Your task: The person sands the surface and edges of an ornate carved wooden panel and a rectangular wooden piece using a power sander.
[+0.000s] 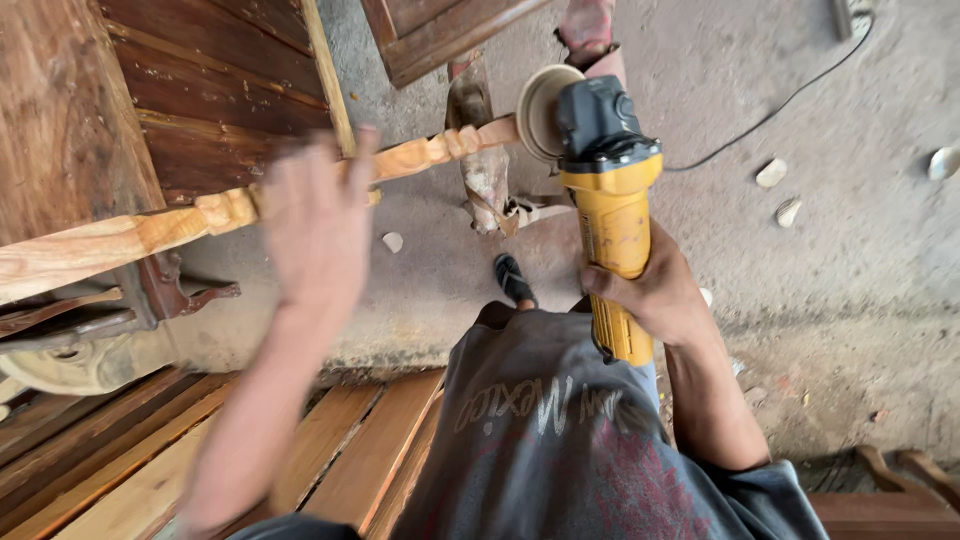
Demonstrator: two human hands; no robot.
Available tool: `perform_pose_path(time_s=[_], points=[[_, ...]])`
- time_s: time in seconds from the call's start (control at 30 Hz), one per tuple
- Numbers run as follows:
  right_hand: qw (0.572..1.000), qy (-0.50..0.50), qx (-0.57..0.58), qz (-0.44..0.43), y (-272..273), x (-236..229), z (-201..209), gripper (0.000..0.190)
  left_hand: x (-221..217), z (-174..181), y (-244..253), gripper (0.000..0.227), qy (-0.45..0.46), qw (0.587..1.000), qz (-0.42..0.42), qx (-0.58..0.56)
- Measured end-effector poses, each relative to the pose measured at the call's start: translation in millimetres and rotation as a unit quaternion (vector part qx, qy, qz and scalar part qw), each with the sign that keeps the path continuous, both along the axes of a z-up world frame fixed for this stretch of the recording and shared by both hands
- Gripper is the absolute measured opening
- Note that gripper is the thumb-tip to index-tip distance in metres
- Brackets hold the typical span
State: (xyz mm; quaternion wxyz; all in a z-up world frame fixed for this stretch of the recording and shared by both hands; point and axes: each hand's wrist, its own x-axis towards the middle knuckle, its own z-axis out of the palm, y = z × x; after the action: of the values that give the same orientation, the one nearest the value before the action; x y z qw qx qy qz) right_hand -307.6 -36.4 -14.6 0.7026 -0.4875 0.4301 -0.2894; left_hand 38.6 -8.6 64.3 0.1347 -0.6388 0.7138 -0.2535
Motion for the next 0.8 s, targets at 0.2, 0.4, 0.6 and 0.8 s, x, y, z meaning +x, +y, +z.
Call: perform_pose_path(time_s=[0.2, 0.4, 0.6, 0.8], points=[[0.998, 0.012, -0.005, -0.055, 1, -38, -8, 0.049, 70, 18, -3, 0.028, 0.128, 0.984, 0.059, 0.112], [0.989, -0.003, 0.022, -0.144, 2, -93, -4, 0.046, 49, 63, 27, 0.009, 0.095, 0.991, 0.06, 0.079], [0.974, -0.033, -0.027, -0.223, -2, -134, 1, 0.044, 25, 101, 33, 0.015, 0.06, 0.997, 0.029, 0.043], [0.97, -0.056, -0.06, -0.227, -1, -152, 14, 0.049, 10, 81, 3, 0.022, 0.153, 0.982, 0.075, 0.077]])
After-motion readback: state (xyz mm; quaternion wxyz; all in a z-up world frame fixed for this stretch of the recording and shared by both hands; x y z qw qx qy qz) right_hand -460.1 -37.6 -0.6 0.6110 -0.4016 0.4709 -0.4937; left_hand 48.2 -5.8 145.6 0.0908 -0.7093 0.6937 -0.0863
